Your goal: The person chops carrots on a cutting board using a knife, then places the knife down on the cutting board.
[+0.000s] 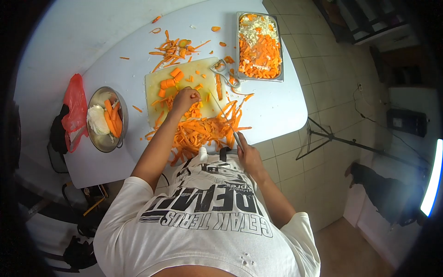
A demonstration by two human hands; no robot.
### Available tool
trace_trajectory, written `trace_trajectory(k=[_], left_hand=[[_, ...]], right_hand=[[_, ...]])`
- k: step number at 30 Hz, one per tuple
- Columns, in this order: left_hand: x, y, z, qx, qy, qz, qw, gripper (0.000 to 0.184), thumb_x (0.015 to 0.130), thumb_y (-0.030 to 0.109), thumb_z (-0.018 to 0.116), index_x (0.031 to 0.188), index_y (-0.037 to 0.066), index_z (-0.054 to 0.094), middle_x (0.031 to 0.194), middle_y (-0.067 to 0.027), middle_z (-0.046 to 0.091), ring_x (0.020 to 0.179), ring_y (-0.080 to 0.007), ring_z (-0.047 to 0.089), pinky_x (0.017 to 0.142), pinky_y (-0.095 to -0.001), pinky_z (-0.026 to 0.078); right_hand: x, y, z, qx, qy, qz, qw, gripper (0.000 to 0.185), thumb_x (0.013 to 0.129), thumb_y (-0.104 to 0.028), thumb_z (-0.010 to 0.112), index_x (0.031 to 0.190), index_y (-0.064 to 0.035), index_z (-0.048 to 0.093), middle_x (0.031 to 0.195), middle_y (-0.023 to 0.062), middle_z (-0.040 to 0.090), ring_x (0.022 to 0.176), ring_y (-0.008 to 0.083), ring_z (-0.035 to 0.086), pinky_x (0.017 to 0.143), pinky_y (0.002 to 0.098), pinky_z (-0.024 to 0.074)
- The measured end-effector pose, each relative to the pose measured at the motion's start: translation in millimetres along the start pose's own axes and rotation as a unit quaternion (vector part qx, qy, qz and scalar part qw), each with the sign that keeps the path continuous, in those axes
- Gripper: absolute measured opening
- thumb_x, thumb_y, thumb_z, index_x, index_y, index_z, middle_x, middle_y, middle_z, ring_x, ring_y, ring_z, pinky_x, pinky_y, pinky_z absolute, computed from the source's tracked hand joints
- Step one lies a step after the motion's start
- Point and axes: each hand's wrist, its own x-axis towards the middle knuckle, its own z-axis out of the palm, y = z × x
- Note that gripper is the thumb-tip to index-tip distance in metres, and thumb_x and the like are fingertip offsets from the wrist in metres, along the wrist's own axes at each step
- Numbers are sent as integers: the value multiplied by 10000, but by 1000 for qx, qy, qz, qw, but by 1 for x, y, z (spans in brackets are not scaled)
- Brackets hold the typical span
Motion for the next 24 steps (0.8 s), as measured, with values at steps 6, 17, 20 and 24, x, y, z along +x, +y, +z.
trace_trajectory(k=[6,17,20,24], left_hand=[[-3,-13,4,-35,24,71,997,171,792,106,760,943,54,698,866,-68,596,827,-217,629,758,-371,507],[-2,-12,12,-26,60,72,995,226,803,129,755,1019,109,691,1010,-45,641,926,-229,645,796,-393,528],[-7,-6,8,-17,47,90,995,243,812,138,744,1048,121,690,1025,-38,644,924,-225,643,793,-388,527],[0,-3,5,15,-4,136,991,249,833,162,721,1080,148,695,1026,-23,648,922,-229,642,799,-386,523]], right_hand=[[8,2,1,-4,9,6,1000,525,936,-127,524,1434,-107,362,752,282,636,713,477,628,640,532,487],[-10,3,-2,-31,-16,-8,999,512,927,-137,535,1416,-104,387,722,288,630,685,481,627,633,542,496],[-10,5,0,-8,0,6,1000,508,931,-144,535,1416,-109,388,734,291,632,690,481,627,631,542,495],[-8,8,2,-5,12,2,1000,490,946,-162,531,1413,-115,391,724,291,624,676,480,622,609,538,482]])
